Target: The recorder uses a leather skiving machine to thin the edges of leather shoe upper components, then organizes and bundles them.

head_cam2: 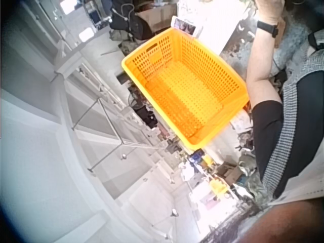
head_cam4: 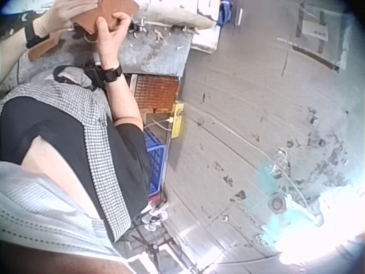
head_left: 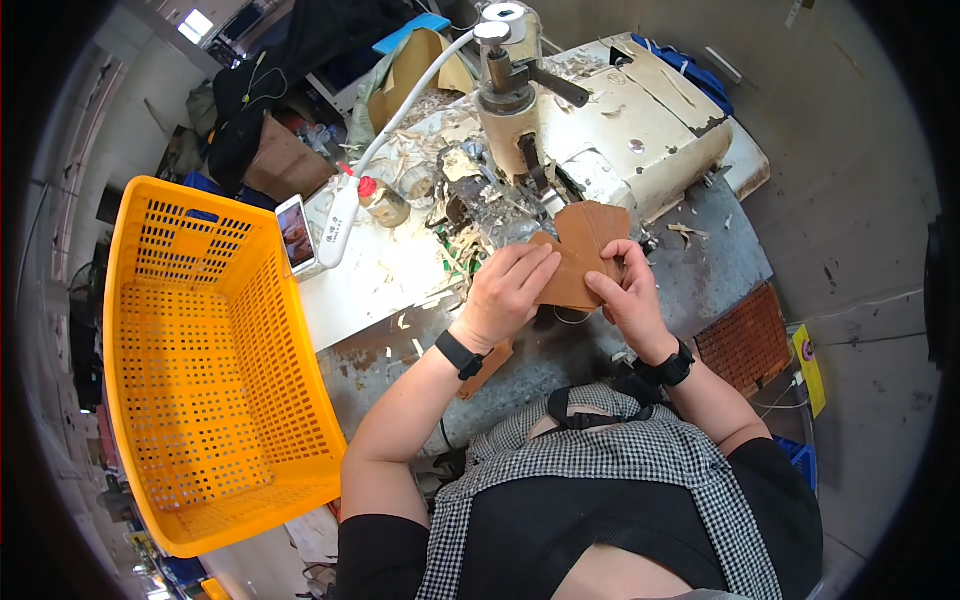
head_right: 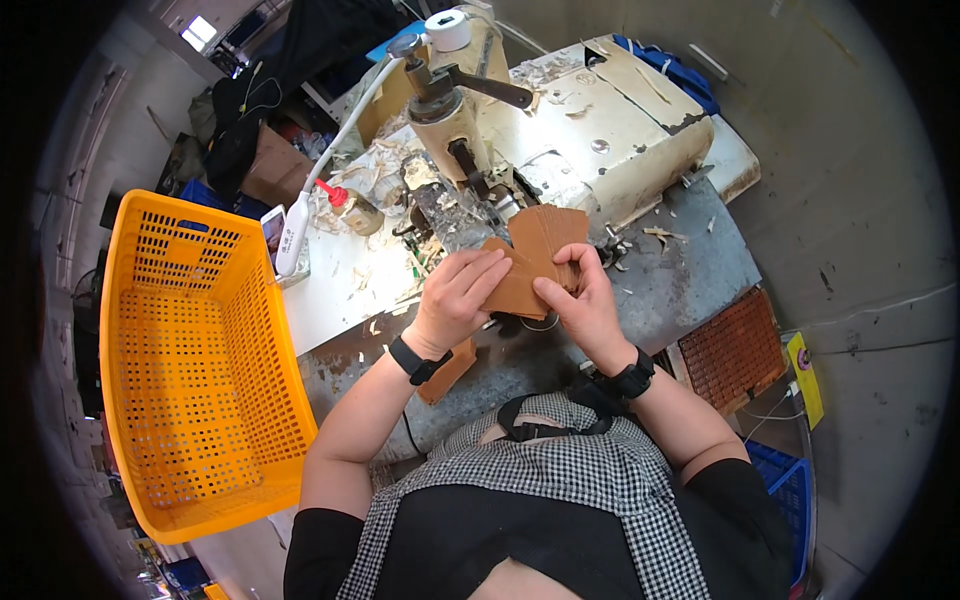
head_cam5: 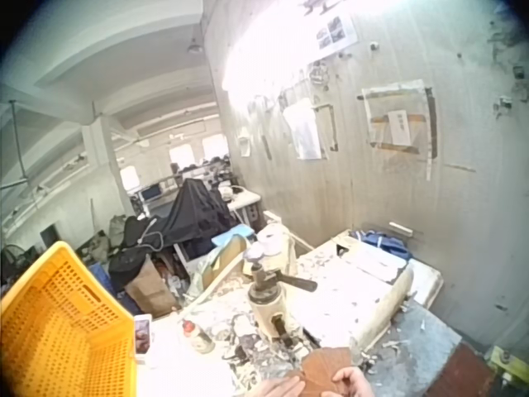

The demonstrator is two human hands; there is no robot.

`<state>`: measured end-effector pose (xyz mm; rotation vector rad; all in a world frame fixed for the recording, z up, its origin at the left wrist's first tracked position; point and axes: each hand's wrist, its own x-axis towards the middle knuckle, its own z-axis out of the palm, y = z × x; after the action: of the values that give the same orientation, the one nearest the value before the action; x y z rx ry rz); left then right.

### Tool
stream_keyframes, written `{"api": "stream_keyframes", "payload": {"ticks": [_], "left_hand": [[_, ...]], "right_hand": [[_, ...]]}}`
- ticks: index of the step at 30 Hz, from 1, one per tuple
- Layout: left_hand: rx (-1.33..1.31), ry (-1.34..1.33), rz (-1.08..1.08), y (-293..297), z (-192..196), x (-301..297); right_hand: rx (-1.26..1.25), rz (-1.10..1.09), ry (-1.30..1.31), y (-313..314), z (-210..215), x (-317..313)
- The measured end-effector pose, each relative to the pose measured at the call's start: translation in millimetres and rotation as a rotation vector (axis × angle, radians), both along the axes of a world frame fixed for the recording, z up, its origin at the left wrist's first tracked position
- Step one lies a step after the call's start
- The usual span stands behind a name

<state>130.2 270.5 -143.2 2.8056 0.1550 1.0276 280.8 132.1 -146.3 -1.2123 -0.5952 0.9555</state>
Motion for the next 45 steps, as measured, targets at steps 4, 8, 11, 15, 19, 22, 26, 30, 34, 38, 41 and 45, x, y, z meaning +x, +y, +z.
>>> {"api": "stream_keyframes", "payload": {"ticks": [4, 8, 11, 15, 19, 22, 26, 30, 34, 38, 41, 45], "left_hand": [[0.034, -0.015, -0.007, 4, 1, -1], [0.071, -0.003, -0.003, 6, 4, -3], [0.065, -0.002, -0.001, 8, 7, -2], [0.051, -0.010, -0.005, 9, 6, -1], [0.039, -0.014, -0.012, 16, 9, 1], [0.038, -0.008, -0.008, 18, 13, 4], [0.001, 0.009, -0.016, 19, 15, 8], [-0.025, 0.128, -0.055, 12, 23, 4], [0.032, 0.118, -0.089, 15, 22, -4], [0.065, 0.068, -0.063, 20, 15, -2], [0.063, 0.077, -0.053, 20, 17, 1], [0.021, 0.089, -0.064, 18, 18, -3]], "right_hand": [[-0.001, 0.005, 0.019, 0, 3, -1], [0.076, 0.000, -0.055, 2, -8, -2], [0.096, -0.001, -0.057, 3, -9, -3], [0.044, -0.002, -0.054, 3, -6, -3], [-0.010, 0.004, -0.008, 5, 4, -5], [-0.007, -0.006, 0.011, 8, 4, -5], [0.006, -0.011, 0.054, 7, 3, -4], [0.011, -0.020, 0.042, 4, 2, -1], [0.018, -0.020, 0.064, 3, 4, -3], [0.047, -0.029, 0.114, 5, 7, -3], [0.012, -0.026, 0.084, 4, 12, -2], [-0.017, -0.019, 0.050, 5, 10, -3]]}}
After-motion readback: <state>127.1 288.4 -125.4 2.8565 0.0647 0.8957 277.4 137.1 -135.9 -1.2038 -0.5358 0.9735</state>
